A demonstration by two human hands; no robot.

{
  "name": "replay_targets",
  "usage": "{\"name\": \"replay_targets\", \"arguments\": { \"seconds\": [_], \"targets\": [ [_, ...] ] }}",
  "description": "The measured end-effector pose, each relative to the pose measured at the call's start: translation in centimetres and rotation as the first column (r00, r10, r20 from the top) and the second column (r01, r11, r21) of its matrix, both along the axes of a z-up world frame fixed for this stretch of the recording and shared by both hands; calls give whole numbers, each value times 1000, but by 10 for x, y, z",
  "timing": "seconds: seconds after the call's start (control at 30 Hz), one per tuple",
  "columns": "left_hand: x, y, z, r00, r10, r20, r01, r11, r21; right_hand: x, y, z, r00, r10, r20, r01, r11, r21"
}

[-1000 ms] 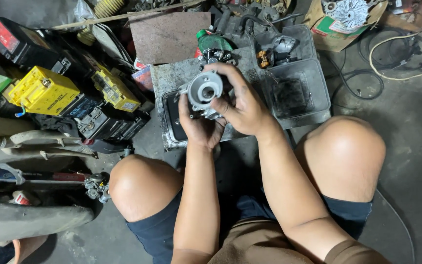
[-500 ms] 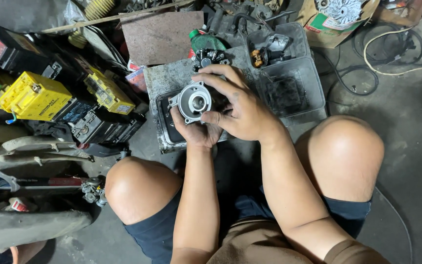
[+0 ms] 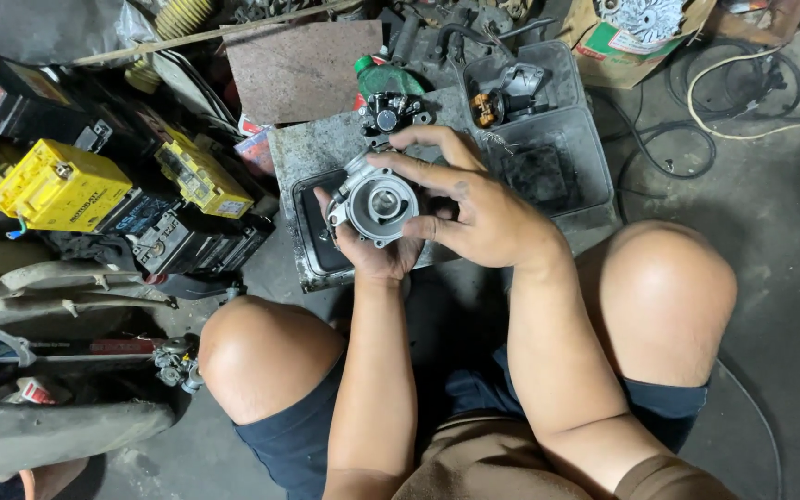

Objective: Disassembling and cleaning the internal components of a motorcycle carburetor on a workshop floor.

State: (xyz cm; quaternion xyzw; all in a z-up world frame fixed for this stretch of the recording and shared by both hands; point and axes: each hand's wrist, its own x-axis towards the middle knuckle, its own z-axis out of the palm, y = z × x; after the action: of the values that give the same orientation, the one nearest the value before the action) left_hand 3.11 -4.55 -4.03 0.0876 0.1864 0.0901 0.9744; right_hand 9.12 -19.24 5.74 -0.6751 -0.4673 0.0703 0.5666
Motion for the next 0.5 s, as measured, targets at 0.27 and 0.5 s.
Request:
{"name": "replay_targets", "arguments": {
  "seconds": [0.27,0.5],
  "targets": [
    [10,-2,-20,999,-33,33,33,999,-10,7,-13,-11,1000,-20,-1,20,999,-32],
    [7,-6,6,997,-61,53,62,998,-21,6,-14,-6,1000,-27,-15,27,999,-38]
  ]
}}
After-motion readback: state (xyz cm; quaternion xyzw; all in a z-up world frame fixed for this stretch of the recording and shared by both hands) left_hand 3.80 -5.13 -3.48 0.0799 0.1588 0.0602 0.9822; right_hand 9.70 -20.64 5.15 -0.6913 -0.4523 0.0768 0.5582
